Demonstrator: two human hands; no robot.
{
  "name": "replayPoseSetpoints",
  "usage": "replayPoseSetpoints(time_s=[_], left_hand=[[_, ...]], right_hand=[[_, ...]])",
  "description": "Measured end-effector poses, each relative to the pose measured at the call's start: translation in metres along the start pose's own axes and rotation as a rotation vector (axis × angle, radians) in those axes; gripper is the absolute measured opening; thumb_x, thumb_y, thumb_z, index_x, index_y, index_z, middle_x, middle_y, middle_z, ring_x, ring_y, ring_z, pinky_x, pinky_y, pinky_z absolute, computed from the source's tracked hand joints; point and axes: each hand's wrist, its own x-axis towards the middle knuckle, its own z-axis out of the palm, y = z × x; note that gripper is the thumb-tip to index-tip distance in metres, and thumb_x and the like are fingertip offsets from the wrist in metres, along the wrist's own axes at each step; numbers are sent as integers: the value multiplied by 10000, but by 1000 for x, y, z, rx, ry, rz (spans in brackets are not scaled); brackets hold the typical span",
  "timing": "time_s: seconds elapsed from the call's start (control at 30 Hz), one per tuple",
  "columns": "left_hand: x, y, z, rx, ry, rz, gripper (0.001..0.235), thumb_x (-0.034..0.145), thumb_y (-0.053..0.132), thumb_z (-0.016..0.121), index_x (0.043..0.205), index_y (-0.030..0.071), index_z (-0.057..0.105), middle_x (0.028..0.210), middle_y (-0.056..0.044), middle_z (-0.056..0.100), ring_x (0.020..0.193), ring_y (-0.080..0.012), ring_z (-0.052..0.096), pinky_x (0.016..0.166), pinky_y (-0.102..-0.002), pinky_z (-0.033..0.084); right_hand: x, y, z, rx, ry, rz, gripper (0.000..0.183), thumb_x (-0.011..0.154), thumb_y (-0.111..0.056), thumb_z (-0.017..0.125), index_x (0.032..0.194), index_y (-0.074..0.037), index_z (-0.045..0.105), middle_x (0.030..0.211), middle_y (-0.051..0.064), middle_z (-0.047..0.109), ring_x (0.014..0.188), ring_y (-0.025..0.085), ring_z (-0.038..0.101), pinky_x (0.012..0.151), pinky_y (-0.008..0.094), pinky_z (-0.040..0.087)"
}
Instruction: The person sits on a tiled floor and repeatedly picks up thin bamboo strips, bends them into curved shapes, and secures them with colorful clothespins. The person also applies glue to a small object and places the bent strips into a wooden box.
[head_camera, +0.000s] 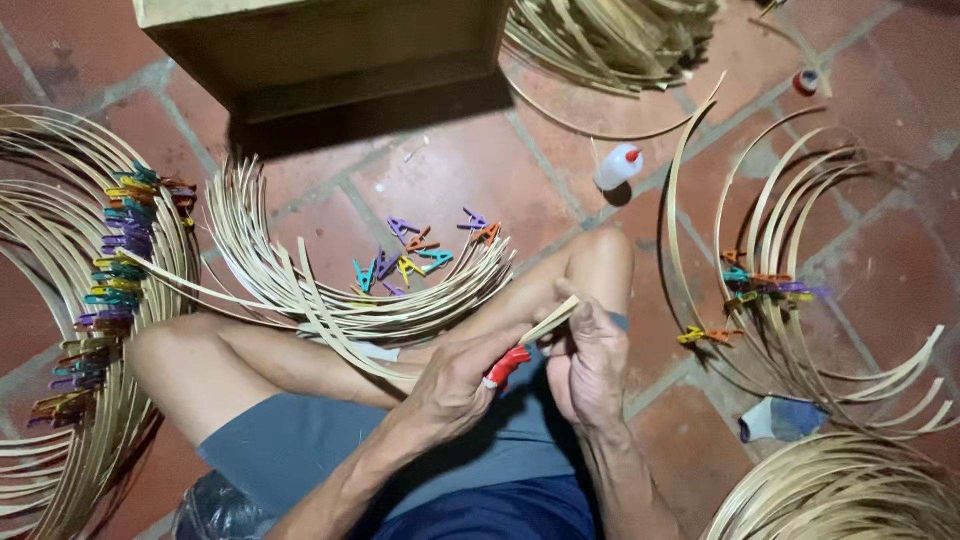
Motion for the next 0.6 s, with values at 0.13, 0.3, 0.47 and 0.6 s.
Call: replayPoseSetpoints(time_s=[0.13, 0.3, 0.47, 0.6], left_hand=[[-8, -7, 5, 51, 75, 119, 410, 922, -66, 601, 1323, 23, 617, 1108, -212, 740, 1013, -362, 746, 838, -391, 589], [-29, -26, 16, 78, 44, 80, 508, 878, -57, 661, 1374, 39, 606, 1000, -194, 736, 877, -371, 729, 727, -421, 563], [-58, -43, 24, 116, 36, 88, 593, 863, -49, 668, 1441, 24, 559, 917, -173, 709, 790, -354, 711, 662, -433, 544], [-73, -52, 28, 103, 28, 44, 567, 889, -24, 697, 1436, 30, 561, 878, -167, 698, 757, -349, 706, 632, -428, 533]], right_hand=[[-1, 15, -8, 83, -19, 86, 396, 1020, -319, 616, 1084, 66, 683, 933, 130, 700, 781, 160, 618, 716, 315, 515], [-6, 27, -17, 114, -104, 196, 322, 1043, -267, 631, 989, 48, 666, 808, 85, 620, 663, 114, 507, 578, 247, 405], [-13, 46, -20, 100, -82, 356, 316, 1024, -242, 630, 877, 37, 639, 784, 62, 587, 613, 79, 426, 521, 220, 343], [-17, 54, -24, 134, -153, 421, 328, 1036, -239, 627, 863, 40, 639, 741, 33, 534, 610, 78, 399, 531, 219, 335]])
